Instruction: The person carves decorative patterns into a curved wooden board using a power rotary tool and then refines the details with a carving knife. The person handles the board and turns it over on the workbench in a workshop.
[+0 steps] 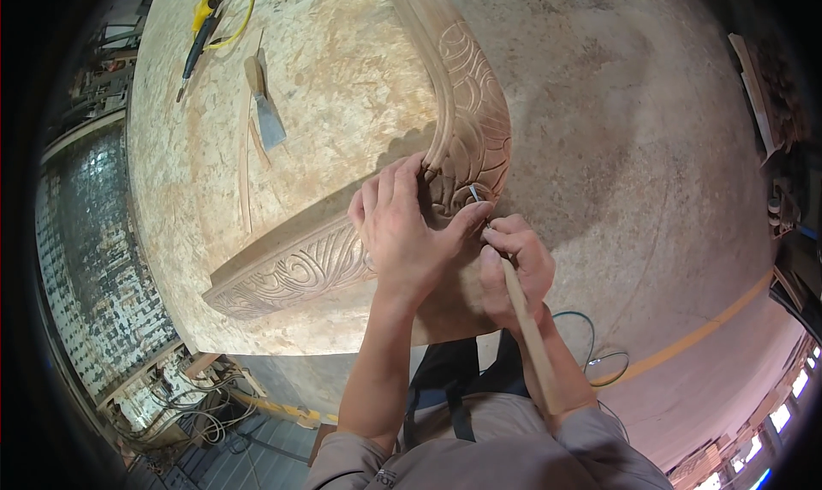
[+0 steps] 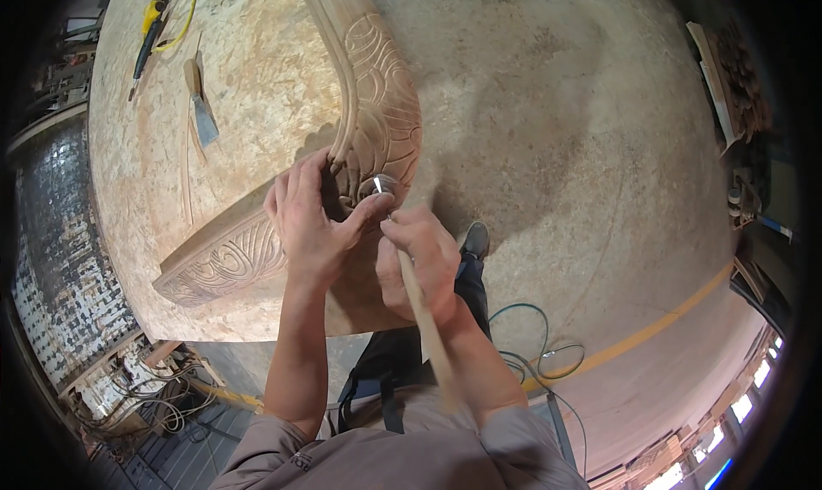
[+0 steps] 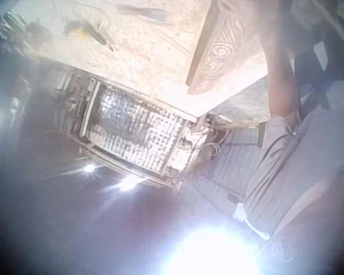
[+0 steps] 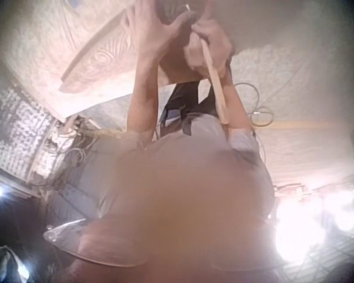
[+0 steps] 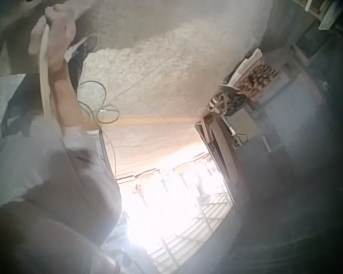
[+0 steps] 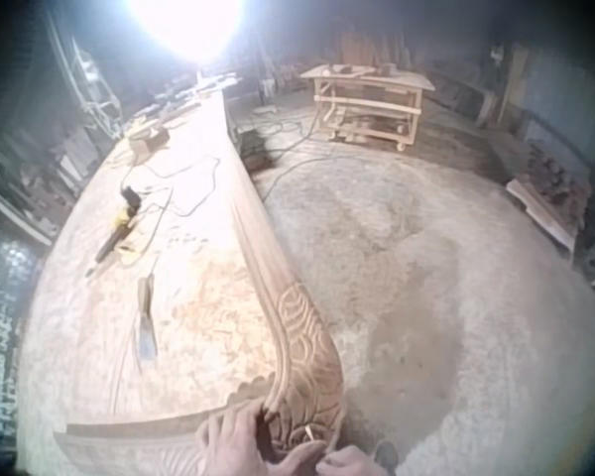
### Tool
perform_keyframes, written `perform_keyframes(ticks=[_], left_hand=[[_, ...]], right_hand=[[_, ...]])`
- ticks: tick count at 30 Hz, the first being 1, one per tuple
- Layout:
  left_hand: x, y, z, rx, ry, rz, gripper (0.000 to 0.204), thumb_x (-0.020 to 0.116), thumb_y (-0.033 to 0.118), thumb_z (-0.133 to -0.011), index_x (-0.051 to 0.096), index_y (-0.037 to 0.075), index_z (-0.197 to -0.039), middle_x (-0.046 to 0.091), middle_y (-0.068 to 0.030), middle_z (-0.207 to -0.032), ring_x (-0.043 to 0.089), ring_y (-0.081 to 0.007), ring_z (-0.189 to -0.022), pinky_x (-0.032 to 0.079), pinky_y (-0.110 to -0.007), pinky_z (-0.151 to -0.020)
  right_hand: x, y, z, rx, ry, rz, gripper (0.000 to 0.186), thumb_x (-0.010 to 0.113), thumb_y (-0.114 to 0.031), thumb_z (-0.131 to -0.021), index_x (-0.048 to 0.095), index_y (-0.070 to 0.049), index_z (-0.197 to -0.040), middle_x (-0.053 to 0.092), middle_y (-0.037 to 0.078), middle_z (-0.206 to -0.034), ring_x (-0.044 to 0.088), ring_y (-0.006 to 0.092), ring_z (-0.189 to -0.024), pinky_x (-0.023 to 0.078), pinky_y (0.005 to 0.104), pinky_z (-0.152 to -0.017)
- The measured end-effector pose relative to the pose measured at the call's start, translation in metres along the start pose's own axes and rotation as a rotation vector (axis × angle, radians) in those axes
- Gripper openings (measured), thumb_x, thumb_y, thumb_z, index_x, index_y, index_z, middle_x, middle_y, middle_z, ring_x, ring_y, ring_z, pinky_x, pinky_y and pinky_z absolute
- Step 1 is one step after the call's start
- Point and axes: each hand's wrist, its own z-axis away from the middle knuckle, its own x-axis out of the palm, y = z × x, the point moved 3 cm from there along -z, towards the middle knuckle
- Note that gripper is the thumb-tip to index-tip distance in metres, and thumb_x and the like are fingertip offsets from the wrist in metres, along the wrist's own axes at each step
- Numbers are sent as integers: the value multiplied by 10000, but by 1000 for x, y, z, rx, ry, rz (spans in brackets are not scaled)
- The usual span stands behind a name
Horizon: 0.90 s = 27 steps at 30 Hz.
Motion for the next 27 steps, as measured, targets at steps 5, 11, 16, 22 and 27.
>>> perform_keyframes(ticks=[5,11,16,22,27], left_hand=[[2,-2,0,-16,-6,-10,767,875,497,-692,596,90,-1279,635,-56,-1211,541,-281,-1169,322,-445,-1066],[2,-1,-1,-63,-9,7,728,864,497,-708,607,91,-1255,638,-56,-1202,544,-277,-1160,316,-446,-1069],[4,-1,0,-56,2,12,677,854,470,-729,610,94,-1237,642,-56,-1163,547,-277,-1126,320,-442,-1052],[6,4,-6,-87,22,-80,494,791,439,-804,660,113,-1151,668,-54,-1072,580,-272,-1036,356,-438,-984],[12,-8,-17,-260,171,-15,182,666,258,-922,719,105,-1004,698,-65,-907,623,-281,-929,394,-433,-935]], right_hand=[[0,-3,-7,-2,-21,32,205,650,83,-806,604,24,-996,622,206,-890,636,359,-723,544,404,-660],[-5,-9,-20,156,-86,20,169,647,69,-810,610,27,-970,620,203,-860,633,369,-716,540,414,-654],[4,-5,-15,118,-35,18,81,593,20,-882,583,20,-962,646,194,-870,633,267,-732,526,350,-672],[7,0,12,421,551,-653,98,473,-55,-996,449,-8,-1079,664,193,-1034,604,184,-871,520,339,-809],[-24,-23,30,244,326,-441,137,488,-63,-991,458,8,-1105,647,199,-1068,577,186,-842,512,332,-808]])
